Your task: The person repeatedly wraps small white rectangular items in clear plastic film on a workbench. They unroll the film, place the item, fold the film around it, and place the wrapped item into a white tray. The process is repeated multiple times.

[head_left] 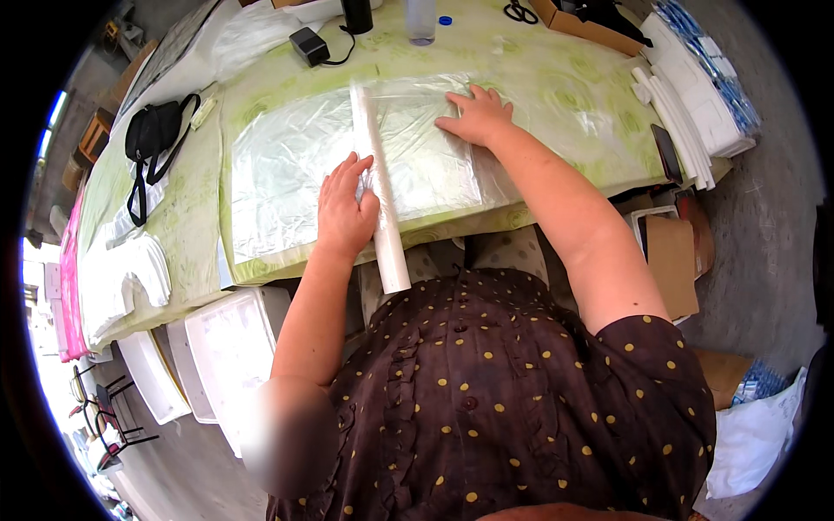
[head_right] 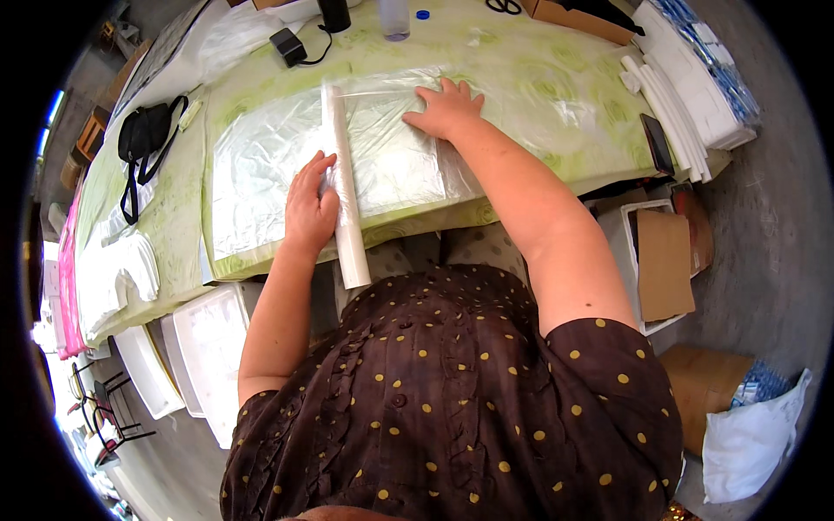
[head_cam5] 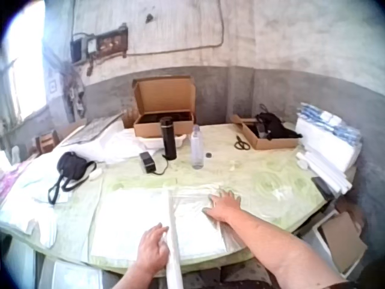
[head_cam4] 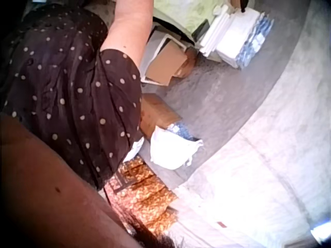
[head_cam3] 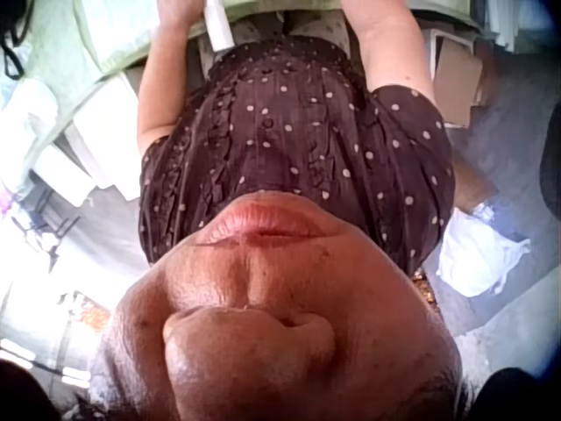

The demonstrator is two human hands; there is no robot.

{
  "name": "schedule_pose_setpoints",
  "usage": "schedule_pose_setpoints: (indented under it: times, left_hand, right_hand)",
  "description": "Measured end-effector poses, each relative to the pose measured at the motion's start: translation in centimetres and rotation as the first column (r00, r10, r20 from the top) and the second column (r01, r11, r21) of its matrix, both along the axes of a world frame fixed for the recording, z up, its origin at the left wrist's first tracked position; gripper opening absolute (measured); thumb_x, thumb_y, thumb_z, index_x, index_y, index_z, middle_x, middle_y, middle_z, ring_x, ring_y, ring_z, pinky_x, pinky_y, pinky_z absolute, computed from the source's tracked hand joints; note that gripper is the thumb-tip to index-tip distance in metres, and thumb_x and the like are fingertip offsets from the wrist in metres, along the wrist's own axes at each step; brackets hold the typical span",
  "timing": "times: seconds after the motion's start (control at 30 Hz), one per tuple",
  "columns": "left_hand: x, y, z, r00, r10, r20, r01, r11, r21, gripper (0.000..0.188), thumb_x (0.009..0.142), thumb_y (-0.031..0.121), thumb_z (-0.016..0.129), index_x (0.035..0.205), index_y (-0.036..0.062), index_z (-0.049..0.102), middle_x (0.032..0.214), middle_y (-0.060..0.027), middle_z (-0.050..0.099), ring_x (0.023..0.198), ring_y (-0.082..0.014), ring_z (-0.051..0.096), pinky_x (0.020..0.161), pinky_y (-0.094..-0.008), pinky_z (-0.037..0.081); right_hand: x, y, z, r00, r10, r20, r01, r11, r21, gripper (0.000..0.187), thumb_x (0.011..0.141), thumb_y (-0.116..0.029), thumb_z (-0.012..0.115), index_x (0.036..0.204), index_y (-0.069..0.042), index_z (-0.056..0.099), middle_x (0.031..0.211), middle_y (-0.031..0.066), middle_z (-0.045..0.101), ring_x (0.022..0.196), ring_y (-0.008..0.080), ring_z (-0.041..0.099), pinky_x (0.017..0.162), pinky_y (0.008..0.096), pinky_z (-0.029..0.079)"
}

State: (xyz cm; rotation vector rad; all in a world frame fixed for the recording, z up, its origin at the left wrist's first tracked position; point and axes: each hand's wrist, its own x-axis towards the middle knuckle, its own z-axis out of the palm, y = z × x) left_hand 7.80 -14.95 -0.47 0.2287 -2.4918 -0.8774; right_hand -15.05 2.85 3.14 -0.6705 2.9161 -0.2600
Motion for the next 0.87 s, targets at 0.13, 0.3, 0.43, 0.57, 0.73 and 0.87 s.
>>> schedule_pose_setpoints:
  times: [0.13, 0.3, 0.43, 0.57, 0.73, 0.87]
  left_hand:
    - [0.0, 0.3, 0.0, 1.000, -0.001, -0.013, 0.001, 1.000, 0.006, 0.048, 0.085, 0.013, 0.051, 0.131, 0.0076, 0.062, 0.146, -0.0209, 0.053, 0.135, -0.0369, 0.048, 0.117, -0.0490, 0.032]
    - [0.2, -0.1, -0.9, 0.999, 0.020, -0.039, -0.022, 0.998, -0.055, 0.045, 0.087, 0.016, 0.054, 0.131, 0.0078, 0.061, 0.144, -0.0187, 0.054, 0.134, -0.0356, 0.049, 0.116, -0.0498, 0.034]
    - [0.0, -1.6, -3.0, 0.993, -0.075, -0.095, 0.055, 0.979, -0.197, 0.046, 0.091, 0.026, 0.060, 0.133, 0.0089, 0.058, 0.138, -0.0154, 0.057, 0.131, -0.0355, 0.050, 0.111, -0.0492, 0.038]
    - [-0.2, 0.1, -0.2, 0.999, 0.031, -0.031, -0.031, 1.000, -0.003, 0.046, 0.086, 0.016, 0.054, 0.131, 0.0089, 0.062, 0.143, -0.0163, 0.055, 0.132, -0.0365, 0.050, 0.113, -0.0482, 0.037]
    - [0.2, 0.1, -0.2, 0.999, 0.030, -0.033, -0.030, 1.000, 0.003, 0.048, 0.084, 0.013, 0.053, 0.130, 0.0089, 0.063, 0.144, -0.0182, 0.054, 0.131, -0.0365, 0.050, 0.116, -0.0490, 0.033]
    - [0.2, 0.1, -0.4, 0.999, 0.019, -0.034, -0.019, 1.000, -0.013, 0.049, 0.083, 0.014, 0.055, 0.131, 0.0104, 0.063, 0.146, -0.0178, 0.051, 0.133, -0.0360, 0.050, 0.117, -0.0497, 0.032]
  right_hand:
    - [-1.1, -0.9, -1.8, 0.994, 0.042, -0.102, -0.054, 0.991, -0.119, 0.070, 0.088, -0.050, 0.064, 0.144, -0.009, 0.053, 0.158, 0.0108, 0.039, 0.146, 0.0315, 0.034, 0.117, 0.0580, 0.027]
    - [10.0, -5.9, 1.2, 0.779, 0.552, -0.297, -0.603, 0.533, -0.593, 0.061, 0.087, -0.033, 0.067, 0.135, 0.002, 0.056, 0.143, 0.0216, 0.053, 0.138, 0.0382, 0.044, 0.116, 0.0478, 0.033]
    - [13.3, -6.6, 1.1, 0.718, 0.628, -0.300, -0.689, 0.577, -0.439, 0.052, 0.091, -0.040, 0.064, 0.136, -0.016, 0.061, 0.150, 0.0236, 0.046, 0.146, 0.0405, 0.034, 0.119, 0.0580, 0.023]
    - [6.2, -5.4, -1.9, 0.949, 0.237, -0.208, -0.295, 0.899, -0.324, 0.049, 0.090, -0.050, 0.064, 0.136, -0.034, 0.063, 0.161, 0.0228, 0.030, 0.151, 0.0460, 0.019, 0.122, 0.0613, 0.013]
    - [4.6, -4.7, 0.1, 0.977, 0.212, 0.024, -0.210, 0.977, -0.041, 0.060, 0.087, -0.061, 0.063, 0.144, -0.042, 0.055, 0.168, 0.0193, 0.014, 0.154, 0.0450, 0.005, 0.121, 0.0646, 0.007]
    - [3.7, -6.4, 0.3, 0.987, 0.160, 0.030, -0.160, 0.987, 0.006, 0.066, 0.087, -0.066, 0.061, 0.148, -0.045, 0.048, 0.169, 0.0185, 0.011, 0.155, 0.0444, 0.003, 0.120, 0.0680, 0.003]
